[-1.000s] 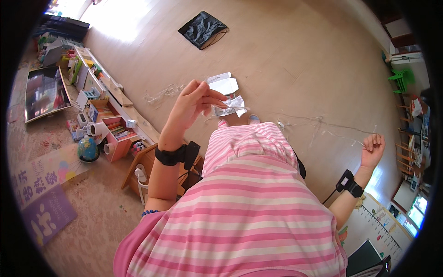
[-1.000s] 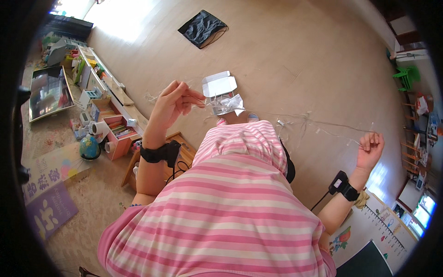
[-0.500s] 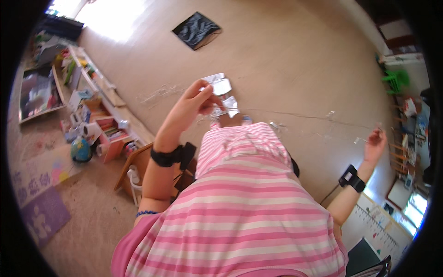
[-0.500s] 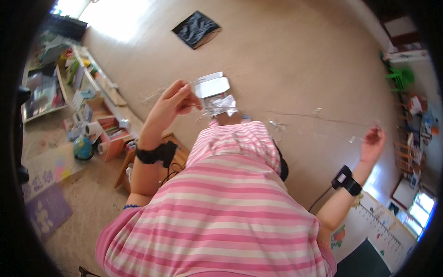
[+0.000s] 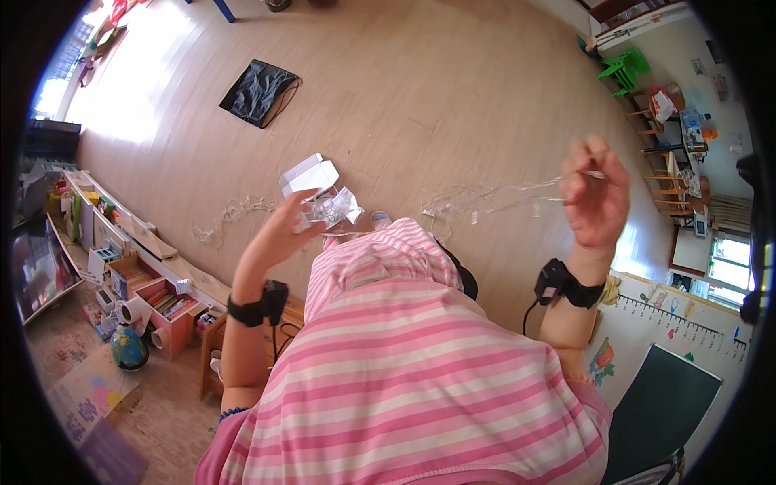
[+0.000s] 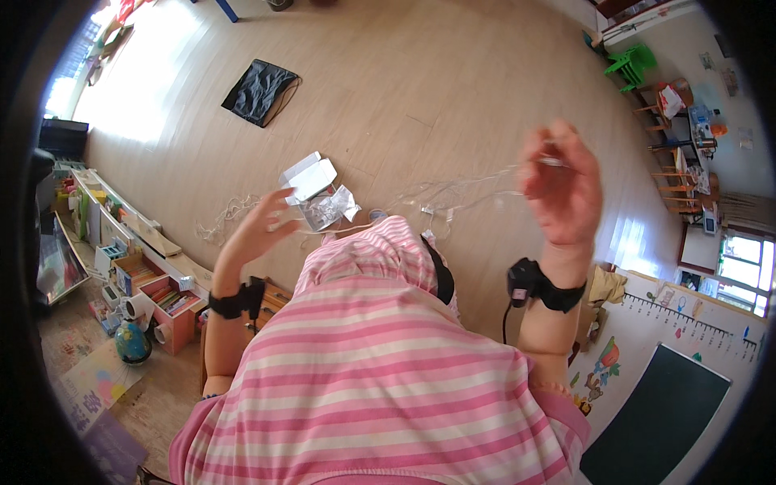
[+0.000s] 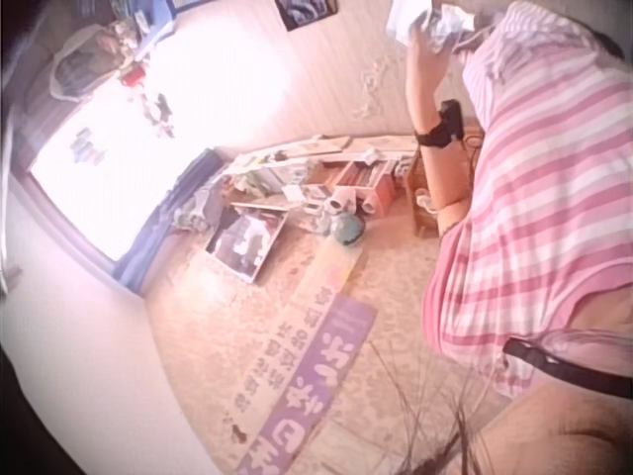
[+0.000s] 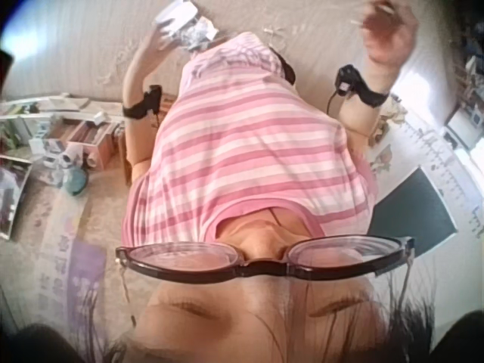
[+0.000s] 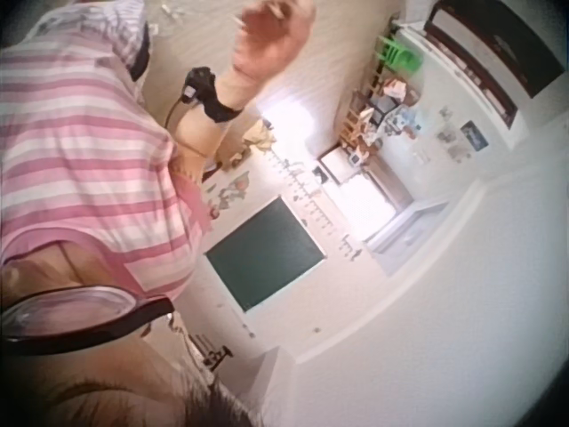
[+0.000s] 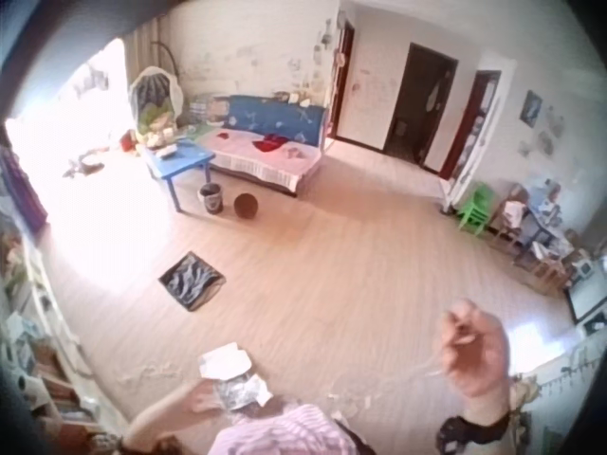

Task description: The person untangles a string of small lights, retrieves red-handled pliers from a cabinet, and sits on a chair to cut and strip sections of the wire. The person continues to manipulate the wire ends with the pliers.

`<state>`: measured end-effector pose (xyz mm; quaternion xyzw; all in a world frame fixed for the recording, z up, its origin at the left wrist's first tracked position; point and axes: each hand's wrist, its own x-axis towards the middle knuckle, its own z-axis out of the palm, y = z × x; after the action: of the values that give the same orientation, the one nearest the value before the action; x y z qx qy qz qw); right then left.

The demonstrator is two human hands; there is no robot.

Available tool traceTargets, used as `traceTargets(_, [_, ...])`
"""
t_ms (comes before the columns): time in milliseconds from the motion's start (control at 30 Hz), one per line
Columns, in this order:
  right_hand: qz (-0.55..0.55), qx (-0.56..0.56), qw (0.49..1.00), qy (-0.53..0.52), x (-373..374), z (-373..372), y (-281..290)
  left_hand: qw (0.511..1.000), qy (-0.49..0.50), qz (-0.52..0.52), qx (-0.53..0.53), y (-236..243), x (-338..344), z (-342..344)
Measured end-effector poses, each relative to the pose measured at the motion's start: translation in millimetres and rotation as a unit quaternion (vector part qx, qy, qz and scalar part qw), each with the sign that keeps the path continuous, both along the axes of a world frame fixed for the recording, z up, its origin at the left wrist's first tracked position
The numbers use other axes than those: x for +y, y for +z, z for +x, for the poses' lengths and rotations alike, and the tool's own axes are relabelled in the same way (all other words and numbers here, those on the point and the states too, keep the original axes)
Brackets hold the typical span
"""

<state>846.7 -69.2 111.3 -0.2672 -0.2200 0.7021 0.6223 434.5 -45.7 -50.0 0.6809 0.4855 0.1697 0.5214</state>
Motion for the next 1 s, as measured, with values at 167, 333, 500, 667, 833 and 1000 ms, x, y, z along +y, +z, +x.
traceTargets(167, [0.077, -0.164, 0.976, 0.124, 20, -69, 3, 0.927, -0.143, -0.211, -0.276, -5, 1, 100])
traceTargets(333, [0.123, -0.17, 0.972, 0.103, 25, -63, 2, 0.916, -0.069, -0.256, -0.301, -9, 3, 130])
traceTargets(500, [0.126, -0.123, 0.975, 0.135, 17, -63, -20, 0.926, 0.022, -0.291, -0.239, -20, 12, 129])
traceTargets(667, [0.08, -0.137, 0.979, 0.126, 15, -75, -23, 0.963, 0.141, -0.055, -0.224, -25, 23, 136])
traceTargets(833, [0.046, -0.155, 0.983, 0.081, 15, -73, -27, 0.941, -0.087, -0.254, -0.205, -19, 20, 134])
traceTargets(1000, [0.025, -0.087, 0.996, -0.014, 2, -26, -43, 0.857, 0.145, -0.32, -0.376, -4, 19, 116])
